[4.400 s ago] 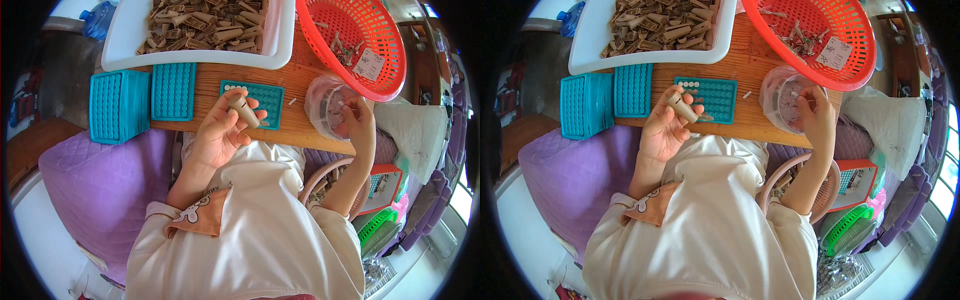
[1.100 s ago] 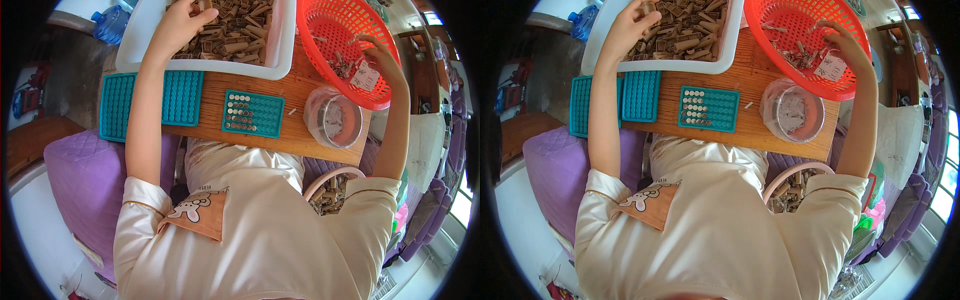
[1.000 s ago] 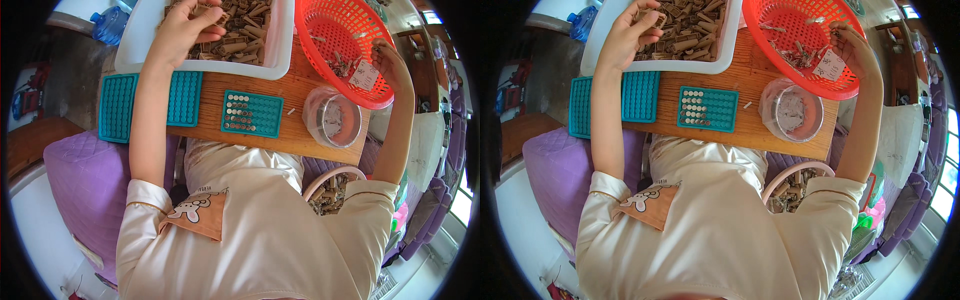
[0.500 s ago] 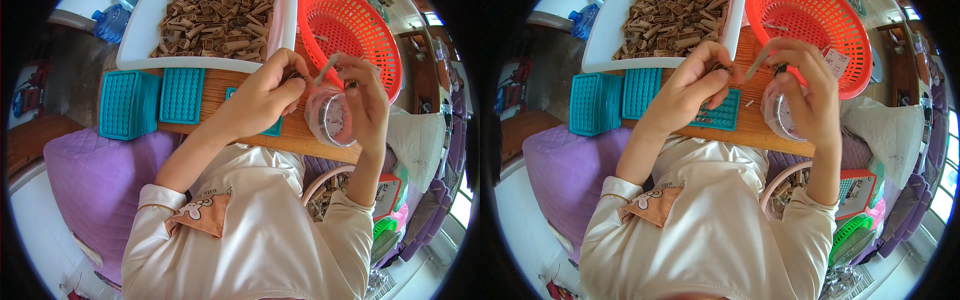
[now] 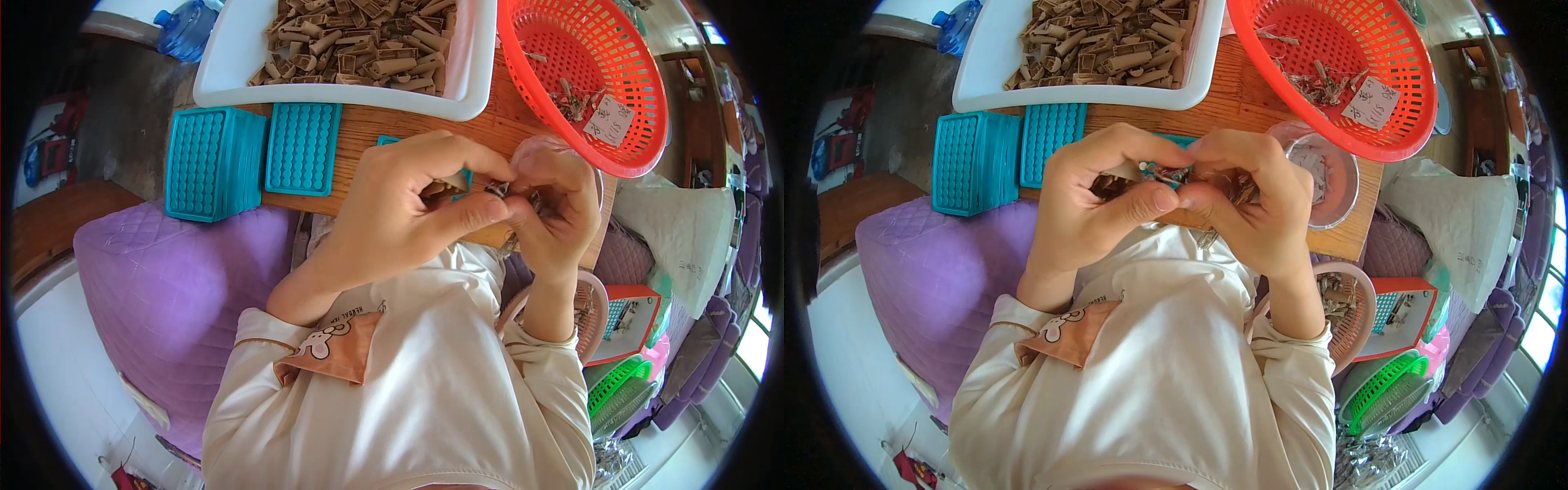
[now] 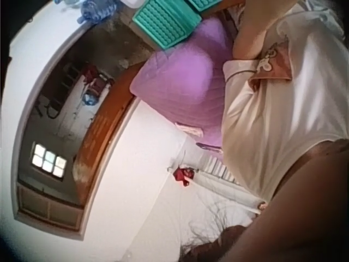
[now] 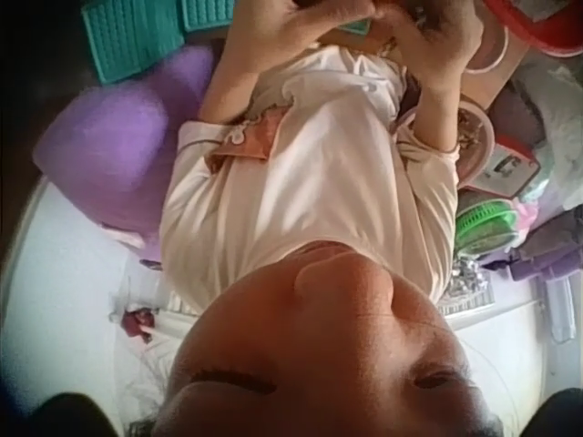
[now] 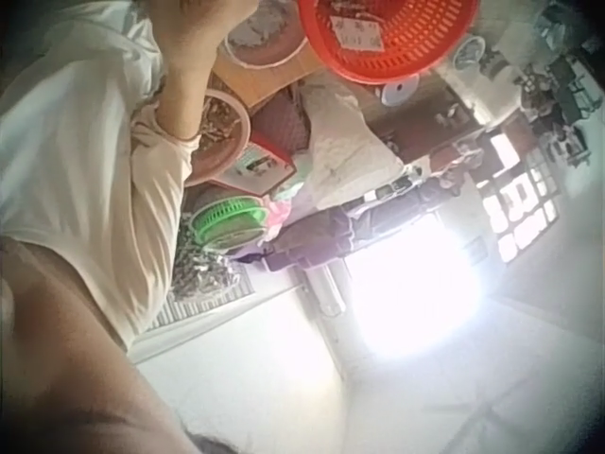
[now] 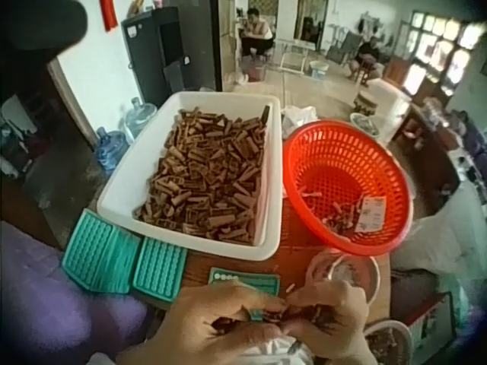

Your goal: The person assembles a plastic base by hand, fitting small plastic and metal components together.

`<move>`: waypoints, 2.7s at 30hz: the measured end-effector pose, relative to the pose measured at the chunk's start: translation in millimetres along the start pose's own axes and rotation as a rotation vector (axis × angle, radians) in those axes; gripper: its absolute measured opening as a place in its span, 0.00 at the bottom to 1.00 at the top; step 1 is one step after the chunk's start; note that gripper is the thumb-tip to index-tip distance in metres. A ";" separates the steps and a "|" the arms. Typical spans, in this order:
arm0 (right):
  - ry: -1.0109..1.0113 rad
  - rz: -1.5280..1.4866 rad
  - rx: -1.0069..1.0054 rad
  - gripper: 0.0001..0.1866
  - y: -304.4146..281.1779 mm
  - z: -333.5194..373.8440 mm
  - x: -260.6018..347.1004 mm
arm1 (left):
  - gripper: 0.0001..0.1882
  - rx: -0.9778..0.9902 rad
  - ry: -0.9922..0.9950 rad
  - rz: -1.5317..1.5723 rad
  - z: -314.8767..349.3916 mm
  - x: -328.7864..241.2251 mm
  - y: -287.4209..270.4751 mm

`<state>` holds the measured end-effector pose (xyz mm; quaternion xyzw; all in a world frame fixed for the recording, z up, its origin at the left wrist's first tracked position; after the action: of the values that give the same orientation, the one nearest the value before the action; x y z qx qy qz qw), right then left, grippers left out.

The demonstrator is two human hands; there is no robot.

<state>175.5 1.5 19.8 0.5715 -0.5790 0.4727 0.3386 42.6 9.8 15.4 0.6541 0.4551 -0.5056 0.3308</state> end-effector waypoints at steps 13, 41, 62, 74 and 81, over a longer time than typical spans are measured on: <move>-0.076 0.553 -0.092 0.11 -9.0 -3.0 14.4 | 0.10 -0.056 -0.096 0.056 8.1 30.8 -5.5; -0.095 0.634 0.060 0.11 14.8 2.1 7.4 | 0.14 0.028 -0.338 0.376 14.0 57.9 -2.7; 0.036 0.453 -0.032 0.10 19.0 1.9 -5.0 | 0.11 -0.337 -0.185 0.600 25.1 63.1 -8.1; 0.272 0.111 -0.128 0.09 34.3 16.2 -19.1 | 0.18 -0.488 -0.058 0.878 36.2 61.4 9.0; 0.154 0.083 -0.072 0.07 35.2 17.2 -12.3 | 0.25 -0.349 0.053 0.787 41.4 65.8 -1.8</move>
<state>145.0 -13.9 -2.9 0.4965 -0.5912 0.5075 0.3826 30.9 -9.4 -59.1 0.7248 0.2578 -0.2393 0.5924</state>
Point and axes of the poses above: each hand's wrist, its own z-axis away from the middle knuckle, its own y-axis out of the palm, x = y × z, the point moved 6 cm from there along -z, towards the middle knuckle, and after that the axes turned 10 degrees about y, right-handed, at the moved point
